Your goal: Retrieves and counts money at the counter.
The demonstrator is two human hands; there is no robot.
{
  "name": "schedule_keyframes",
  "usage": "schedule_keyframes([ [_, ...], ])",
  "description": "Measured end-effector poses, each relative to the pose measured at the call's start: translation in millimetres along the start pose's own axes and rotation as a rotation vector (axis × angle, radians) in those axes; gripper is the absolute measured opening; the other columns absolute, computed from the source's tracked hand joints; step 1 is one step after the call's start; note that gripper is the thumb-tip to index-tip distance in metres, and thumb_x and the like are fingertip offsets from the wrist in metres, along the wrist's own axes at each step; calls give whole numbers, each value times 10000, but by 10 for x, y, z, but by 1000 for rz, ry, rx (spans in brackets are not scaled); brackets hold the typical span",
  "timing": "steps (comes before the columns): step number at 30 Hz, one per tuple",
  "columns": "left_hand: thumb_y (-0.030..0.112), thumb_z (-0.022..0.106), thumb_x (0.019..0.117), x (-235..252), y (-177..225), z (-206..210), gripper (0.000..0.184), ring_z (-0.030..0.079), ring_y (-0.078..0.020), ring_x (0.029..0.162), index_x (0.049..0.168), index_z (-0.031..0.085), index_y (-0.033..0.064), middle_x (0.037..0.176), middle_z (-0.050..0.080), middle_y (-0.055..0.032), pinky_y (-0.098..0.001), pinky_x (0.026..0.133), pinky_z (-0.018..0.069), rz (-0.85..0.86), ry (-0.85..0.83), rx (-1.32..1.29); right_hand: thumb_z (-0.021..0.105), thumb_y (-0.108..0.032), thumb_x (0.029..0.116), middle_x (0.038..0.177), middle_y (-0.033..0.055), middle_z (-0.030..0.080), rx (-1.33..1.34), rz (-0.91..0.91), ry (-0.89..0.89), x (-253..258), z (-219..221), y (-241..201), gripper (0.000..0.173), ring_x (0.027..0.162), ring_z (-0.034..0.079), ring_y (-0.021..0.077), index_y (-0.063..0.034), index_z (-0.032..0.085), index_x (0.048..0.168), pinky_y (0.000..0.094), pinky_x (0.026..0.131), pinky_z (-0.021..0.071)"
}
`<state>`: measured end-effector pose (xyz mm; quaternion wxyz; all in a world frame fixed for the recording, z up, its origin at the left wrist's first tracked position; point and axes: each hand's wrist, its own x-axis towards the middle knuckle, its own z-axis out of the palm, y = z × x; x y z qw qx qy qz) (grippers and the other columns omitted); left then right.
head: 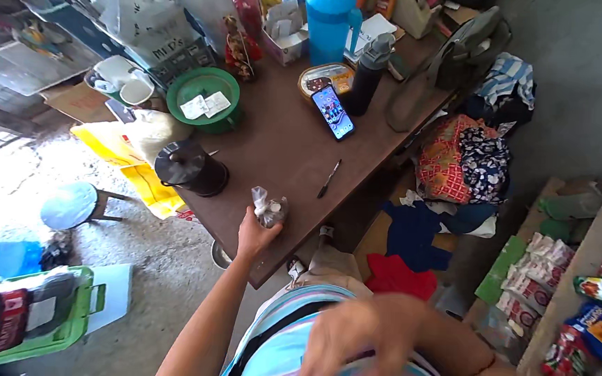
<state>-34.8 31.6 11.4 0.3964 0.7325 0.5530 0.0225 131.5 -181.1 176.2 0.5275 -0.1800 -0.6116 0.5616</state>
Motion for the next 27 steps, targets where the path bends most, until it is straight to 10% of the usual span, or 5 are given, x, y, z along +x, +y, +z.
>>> schedule_keyframes([
  [3,304,685,872,-85,-174,-27,688,664,-203,1045,1434,445,-12,1201,646,-173,-411,916,553,-130,-64,-416,423,-291,1072,1121,80,719,142,454,401,-591,-526,950,376,1089,668,142,-8,655,983,338,977,528],
  [7,284,634,800,-517,-176,-186,696,681,-72,889,1403,421,9,1069,661,-29,-285,785,594,-221,-125,-652,233,-297,1138,1438,212,548,345,1200,927,-967,-735,2149,518,1266,566,296,40,502,1425,453,1042,451],
  [14,576,869,599,-1313,-186,-246,765,696,-12,764,1149,577,132,879,719,105,-219,699,599,-204,-144,-792,187,-584,1086,1308,222,546,952,899,1706,-469,-953,2823,700,1087,568,296,-35,421,1452,447,903,489],
  [19,529,880,650,-1590,-370,-171,622,700,13,810,1118,612,220,907,735,141,-208,743,596,-123,-72,-839,180,-584,1086,1414,223,506,944,779,1757,-444,-957,2935,699,1206,537,319,-64,400,1497,496,977,466],
  [27,532,884,639,-1799,-377,-199,730,693,28,827,1180,554,170,936,720,155,-197,763,594,-137,-47,-744,197,-586,1080,904,88,579,912,842,1718,-763,-1081,3163,621,777,560,198,-80,555,1121,382,701,484],
])
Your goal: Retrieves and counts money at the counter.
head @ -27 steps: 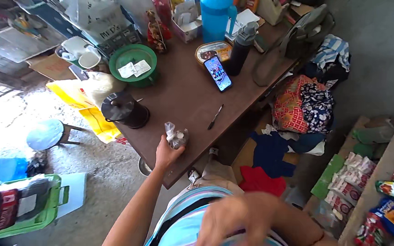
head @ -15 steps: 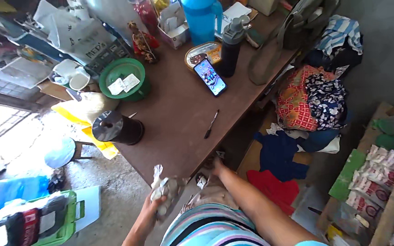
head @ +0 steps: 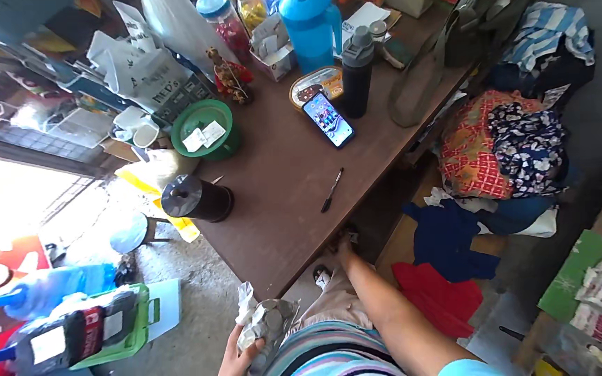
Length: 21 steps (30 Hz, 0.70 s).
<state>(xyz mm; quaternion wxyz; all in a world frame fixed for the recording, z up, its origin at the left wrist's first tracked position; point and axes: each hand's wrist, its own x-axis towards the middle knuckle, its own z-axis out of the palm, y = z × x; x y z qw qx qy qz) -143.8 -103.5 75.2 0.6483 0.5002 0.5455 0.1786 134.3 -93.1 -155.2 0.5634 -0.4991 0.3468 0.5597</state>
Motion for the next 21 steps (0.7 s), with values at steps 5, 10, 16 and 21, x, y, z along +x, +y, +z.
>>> schedule_keyframes([
  [5,559,855,647,54,-14,70,823,685,40,886,1230,530,77,997,708,133,-186,818,584,5,-64,88,159,-543,1098,1291,177,562,-89,-46,119,-173,-504,81,650,1104,554,275,-67,467,1418,470,906,469],
  [10,509,771,724,344,27,205,856,660,41,986,1308,525,-65,1106,703,11,-185,917,544,87,-241,327,195,-496,1116,1382,200,548,-110,-79,175,-498,-1097,129,614,1198,564,310,-58,434,1474,516,971,491],
  [16,352,764,798,809,128,639,697,720,-228,977,1339,543,-27,1067,722,-154,-460,885,579,182,-508,641,277,-419,1126,1169,149,658,-175,-65,190,-613,-1502,-75,517,963,645,208,-25,517,1359,370,818,533],
  [21,331,750,886,1138,77,1133,666,668,-380,1105,1393,507,-26,1184,669,-251,-564,978,513,156,-608,798,305,-301,1126,1322,162,592,-165,-105,231,-709,-1840,-107,445,1073,622,195,-7,454,1425,336,886,503],
])
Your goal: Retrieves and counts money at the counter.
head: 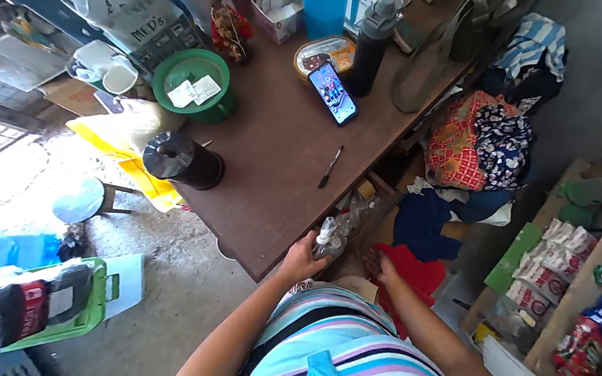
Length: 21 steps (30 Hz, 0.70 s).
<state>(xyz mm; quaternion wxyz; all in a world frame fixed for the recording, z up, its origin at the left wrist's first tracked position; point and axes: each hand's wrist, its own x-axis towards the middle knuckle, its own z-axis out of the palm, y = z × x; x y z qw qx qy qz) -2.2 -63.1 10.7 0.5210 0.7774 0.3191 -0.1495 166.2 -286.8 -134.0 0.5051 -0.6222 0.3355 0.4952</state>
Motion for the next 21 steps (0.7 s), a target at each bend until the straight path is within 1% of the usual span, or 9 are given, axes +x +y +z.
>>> schedule_keyframes([
  [4,380,680,952,318,-71,187,707,649,-424,1146,1481,422,-13,1217,651,-290,-596,999,489,-154,-83,-56,325,-279,1127,1356,178,573,-42,12,57,-52,-164,46,432,1111,609,212,1,450,1432,345,914,494],
  [8,393,610,1023,523,-265,389,770,489,-358,1392,1579,260,-8,1492,482,-272,-526,1167,368,-311,-142,-239,365,-264,1118,1355,186,578,-88,-1,75,-90,-216,76,425,1095,616,211,10,460,1428,341,897,501],
  [10,386,619,1018,604,-386,476,793,461,-354,1417,1589,235,-8,1522,452,-267,-517,1182,353,-350,-143,-268,374,-257,1118,1353,194,574,-125,-2,77,-104,-225,80,421,1089,616,217,16,458,1427,343,892,504],
  [12,327,660,1000,639,-410,493,782,485,-361,1391,1582,251,2,1500,476,-263,-521,1162,377,-364,-159,-240,375,-256,1120,1363,205,573,-158,5,78,-96,-243,88,425,1102,619,233,20,462,1432,354,903,505],
  [13,290,685,983,640,-394,480,759,496,-358,1382,1565,289,9,1484,495,-254,-521,1157,386,-347,-161,-207,365,-254,1123,1358,209,573,-169,8,78,-87,-252,91,425,1099,620,236,23,461,1431,358,907,505],
  [16,148,698,940,648,-415,472,698,474,-371,1396,1525,351,-12,1489,481,-257,-527,1162,377,-250,-161,-54,343,-244,1127,1339,216,580,-185,9,83,-57,-240,83,422,1076,625,237,32,464,1422,354,893,511],
  [18,38,690,899,647,-398,498,746,414,-395,1440,1548,327,-19,1549,409,-266,-545,1180,347,-247,-156,78,349,-245,1124,1337,212,581,-192,5,98,-61,-211,43,416,1072,621,239,27,478,1412,358,887,506],
  [19,-8,675,888,644,-379,517,779,393,-405,1455,1572,302,2,1580,372,-257,-560,1178,350,-283,-151,135,351,-246,1122,1341,208,580,-206,0,99,-64,-191,10,414,1074,617,239,23,484,1408,363,887,503],
  [21,-28,642,909,643,-351,508,799,368,-404,1476,1606,260,50,1620,327,-230,-580,1175,349,-347,-168,223,359,-242,1119,1357,210,583,-252,-19,87,-74,-136,-60,413,1105,615,249,22,490,1409,382,909,498],
])
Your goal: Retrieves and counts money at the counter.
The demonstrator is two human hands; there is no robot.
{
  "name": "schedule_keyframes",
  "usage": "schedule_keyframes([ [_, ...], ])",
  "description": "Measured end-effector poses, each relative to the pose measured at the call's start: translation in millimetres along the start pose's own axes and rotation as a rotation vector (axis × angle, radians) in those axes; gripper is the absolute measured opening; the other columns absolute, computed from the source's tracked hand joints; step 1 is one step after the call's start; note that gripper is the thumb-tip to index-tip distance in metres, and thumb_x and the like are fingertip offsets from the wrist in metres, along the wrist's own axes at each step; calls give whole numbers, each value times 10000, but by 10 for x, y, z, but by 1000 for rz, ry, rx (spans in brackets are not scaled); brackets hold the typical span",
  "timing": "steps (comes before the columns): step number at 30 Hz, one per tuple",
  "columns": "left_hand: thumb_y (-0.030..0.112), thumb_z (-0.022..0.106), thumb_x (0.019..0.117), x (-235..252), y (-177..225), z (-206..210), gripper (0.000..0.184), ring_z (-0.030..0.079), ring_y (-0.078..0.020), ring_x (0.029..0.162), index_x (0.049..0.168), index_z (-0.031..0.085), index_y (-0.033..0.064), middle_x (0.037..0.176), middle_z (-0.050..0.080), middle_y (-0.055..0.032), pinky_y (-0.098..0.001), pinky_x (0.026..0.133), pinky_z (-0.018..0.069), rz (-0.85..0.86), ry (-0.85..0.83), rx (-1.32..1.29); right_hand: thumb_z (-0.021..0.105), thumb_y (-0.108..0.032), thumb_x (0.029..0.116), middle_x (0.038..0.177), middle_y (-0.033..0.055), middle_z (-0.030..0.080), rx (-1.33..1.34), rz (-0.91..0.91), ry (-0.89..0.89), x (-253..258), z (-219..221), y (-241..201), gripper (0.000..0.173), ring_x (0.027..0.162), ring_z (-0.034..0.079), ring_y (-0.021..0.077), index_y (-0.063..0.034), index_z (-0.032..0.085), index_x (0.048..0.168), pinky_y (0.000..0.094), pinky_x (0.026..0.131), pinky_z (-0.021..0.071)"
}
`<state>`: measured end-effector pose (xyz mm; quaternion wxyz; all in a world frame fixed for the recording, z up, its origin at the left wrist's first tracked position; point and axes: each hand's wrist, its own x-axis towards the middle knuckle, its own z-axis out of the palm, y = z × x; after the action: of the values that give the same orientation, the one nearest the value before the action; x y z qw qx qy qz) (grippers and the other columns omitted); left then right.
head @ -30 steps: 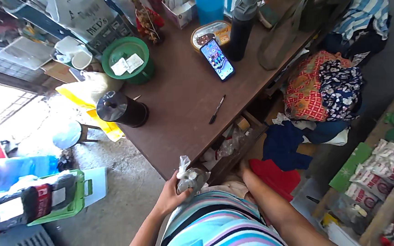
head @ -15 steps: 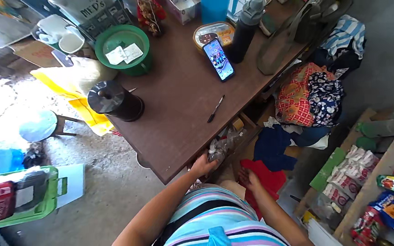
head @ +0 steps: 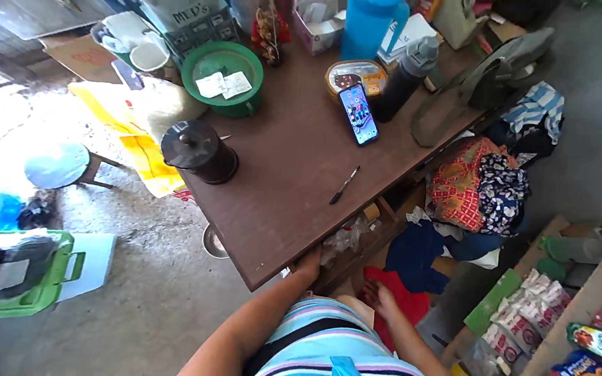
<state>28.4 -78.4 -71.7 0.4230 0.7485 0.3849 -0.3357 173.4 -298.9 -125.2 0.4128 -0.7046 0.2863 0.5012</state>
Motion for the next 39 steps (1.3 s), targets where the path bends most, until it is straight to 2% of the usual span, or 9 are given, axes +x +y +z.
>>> schedule_keyframes([
  [4,56,623,959,-102,-109,-56,686,423,-412,1435,1575,322,35,1587,373,-245,-589,1145,382,100,-31,-20,395,-210,1114,1316,222,606,-155,-90,-17,-11,46,-105,385,1080,630,271,27,498,1400,410,893,514],
  [7,137,554,1031,-274,-237,-76,646,364,-391,1485,1601,275,19,1639,292,-240,-539,1196,335,238,-44,-83,393,-203,1117,1312,242,604,-245,-149,-21,-25,86,-149,395,1070,635,289,40,487,1414,424,890,522],
  [10,173,503,1074,-529,-402,-236,473,497,-415,1380,1506,444,-10,1478,504,-281,-565,1157,362,369,-164,-258,400,-193,1120,1323,258,604,-397,-189,-19,-37,109,-160,389,1106,637,317,56,494,1404,453,925,521],
  [14,277,473,1092,-839,-691,-341,460,553,-262,1340,1484,486,37,1447,571,-173,-475,1155,391,473,-297,-539,473,-148,1091,1289,292,619,-761,-284,-61,-24,78,-157,345,1181,621,374,94,571,1316,514,1023,492],
  [22,291,489,1082,-1310,-936,-558,459,600,-338,1239,1452,518,21,1376,578,-241,-500,1090,447,530,74,-497,507,-197,1080,1305,275,633,-1093,-342,-101,-211,345,-388,364,1249,601,378,50,603,1329,532,1092,444],
  [25,273,507,1072,-1503,-1077,-617,451,625,-301,1204,1446,525,23,1354,600,-220,-463,1076,469,526,180,-567,514,-241,1070,1296,274,641,-1410,-399,-203,-435,573,-665,384,1252,601,391,36,628,1310,559,1095,434],
  [29,253,541,1056,-1736,-1301,-517,424,651,-265,1181,1422,552,38,1376,586,-202,-422,1048,517,408,359,-728,542,-296,1054,1374,235,596,-1779,-566,-391,-1331,1052,-1217,408,1293,571,375,-13,619,1337,553,1115,425],
  [35,198,572,1038,-1778,-1407,-287,402,667,-300,1145,1395,565,15,1385,567,-226,-447,1002,549,118,593,-993,534,-244,1051,1365,182,612,-1510,-1218,-937,-2401,2304,-1952,386,1255,607,250,7,617,1332,400,1101,476],
  [39,181,566,1030,-1714,-1108,-350,408,677,-296,1124,1400,561,7,1357,591,-226,-444,995,549,85,679,-1025,628,-285,1001,1513,192,508,-1504,-1514,-898,-2524,3492,-2121,471,1422,463,325,-10,599,1383,474,1187,369],
])
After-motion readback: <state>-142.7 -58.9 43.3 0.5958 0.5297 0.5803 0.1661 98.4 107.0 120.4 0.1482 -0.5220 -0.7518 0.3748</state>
